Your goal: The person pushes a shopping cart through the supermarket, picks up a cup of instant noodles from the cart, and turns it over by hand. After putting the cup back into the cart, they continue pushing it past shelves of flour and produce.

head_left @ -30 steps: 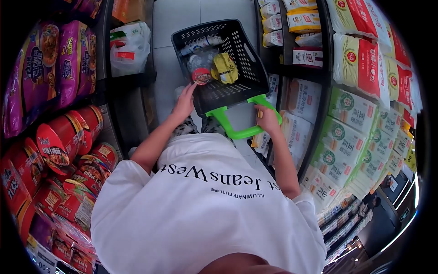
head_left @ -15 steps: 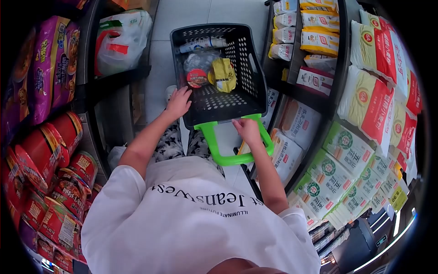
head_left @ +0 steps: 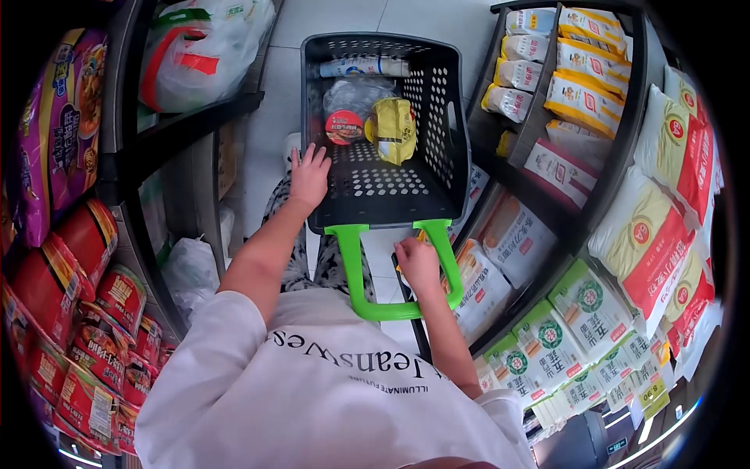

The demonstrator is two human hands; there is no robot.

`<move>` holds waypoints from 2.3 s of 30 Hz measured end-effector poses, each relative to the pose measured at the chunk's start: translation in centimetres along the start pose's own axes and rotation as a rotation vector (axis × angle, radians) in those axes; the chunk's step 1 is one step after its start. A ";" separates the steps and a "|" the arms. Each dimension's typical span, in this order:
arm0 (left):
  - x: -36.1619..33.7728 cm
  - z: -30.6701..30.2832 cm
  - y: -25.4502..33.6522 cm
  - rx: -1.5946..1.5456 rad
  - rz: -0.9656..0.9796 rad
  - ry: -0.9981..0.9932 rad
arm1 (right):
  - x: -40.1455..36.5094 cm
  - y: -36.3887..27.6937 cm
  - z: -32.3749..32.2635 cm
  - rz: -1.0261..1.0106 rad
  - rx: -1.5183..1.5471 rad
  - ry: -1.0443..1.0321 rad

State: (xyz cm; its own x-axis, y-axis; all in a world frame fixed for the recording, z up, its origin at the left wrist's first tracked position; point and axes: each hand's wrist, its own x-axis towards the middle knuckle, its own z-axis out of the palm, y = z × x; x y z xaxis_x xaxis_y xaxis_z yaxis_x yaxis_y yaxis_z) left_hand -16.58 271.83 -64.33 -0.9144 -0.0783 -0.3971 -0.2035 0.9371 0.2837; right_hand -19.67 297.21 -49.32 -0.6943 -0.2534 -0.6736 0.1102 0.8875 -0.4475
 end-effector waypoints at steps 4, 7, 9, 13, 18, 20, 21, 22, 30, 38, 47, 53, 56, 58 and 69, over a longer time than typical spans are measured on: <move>0.1 -0.2 0.0 -0.026 -0.014 -0.058 | 0.2 -1.9 -1.6 0.082 -0.088 -0.153; 0.0 -0.7 0.0 0.028 -0.010 -0.123 | -0.1 -0.9 -1.0 -0.018 -0.018 -0.080; 0.7 -2.4 0.4 0.071 -0.008 -0.237 | 0.3 1.3 0.2 -0.155 0.007 -0.026; 1.2 -5.0 1.0 -0.179 -0.138 -0.305 | 1.0 1.2 0.2 -0.086 0.070 0.015; 0.1 -11.4 5.2 -0.543 -0.031 -0.234 | 2.5 -2.7 -2.7 0.049 -0.153 -0.146; -1.6 -13.6 8.3 -0.660 -0.012 -0.396 | 2.9 -3.4 -2.9 -0.091 -0.244 0.002; -2.7 -13.9 9.7 -0.645 0.031 -0.428 | 3.5 -2.8 -2.0 -0.162 -0.266 0.096; -3.9 -14.2 11.1 -0.632 0.073 -0.458 | 4.8 -2.2 -1.3 -0.231 -0.289 0.191; -5.5 -19.0 14.7 -0.249 0.286 -0.613 | 14.0 -2.9 -2.3 -0.292 0.253 0.454; -1.9 -17.5 12.8 -0.318 0.394 -0.157 | 13.5 -2.1 -8.5 -0.424 0.694 0.344; 3.9 -22.9 11.5 -0.389 0.279 0.023 | 8.9 -8.7 -13.3 -0.712 0.234 0.497; 11.1 -26.4 8.3 -0.404 0.277 -0.023 | 15.9 -14.9 -17.5 -0.522 -0.026 0.217; 14.4 -28.0 7.0 -0.397 0.326 -0.035 | 19.1 -16.7 -18.6 -0.424 -0.131 0.039; 15.9 -29.8 6.5 -0.407 0.322 -0.069 | 20.7 -18.8 -20.7 -0.314 -0.047 -0.189; 25.5 -33.2 3.5 -0.395 0.360 -0.122 | 27.1 -19.9 -27.4 -0.387 0.146 -0.381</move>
State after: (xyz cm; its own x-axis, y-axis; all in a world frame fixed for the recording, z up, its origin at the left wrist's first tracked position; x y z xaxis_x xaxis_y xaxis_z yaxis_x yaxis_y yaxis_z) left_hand -52.24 261.80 -44.45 -0.9083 0.2852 -0.3061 -0.0228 0.6968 0.7169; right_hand -60.17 283.22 -42.57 -0.4012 -0.6951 -0.5966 0.0148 0.6463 -0.7629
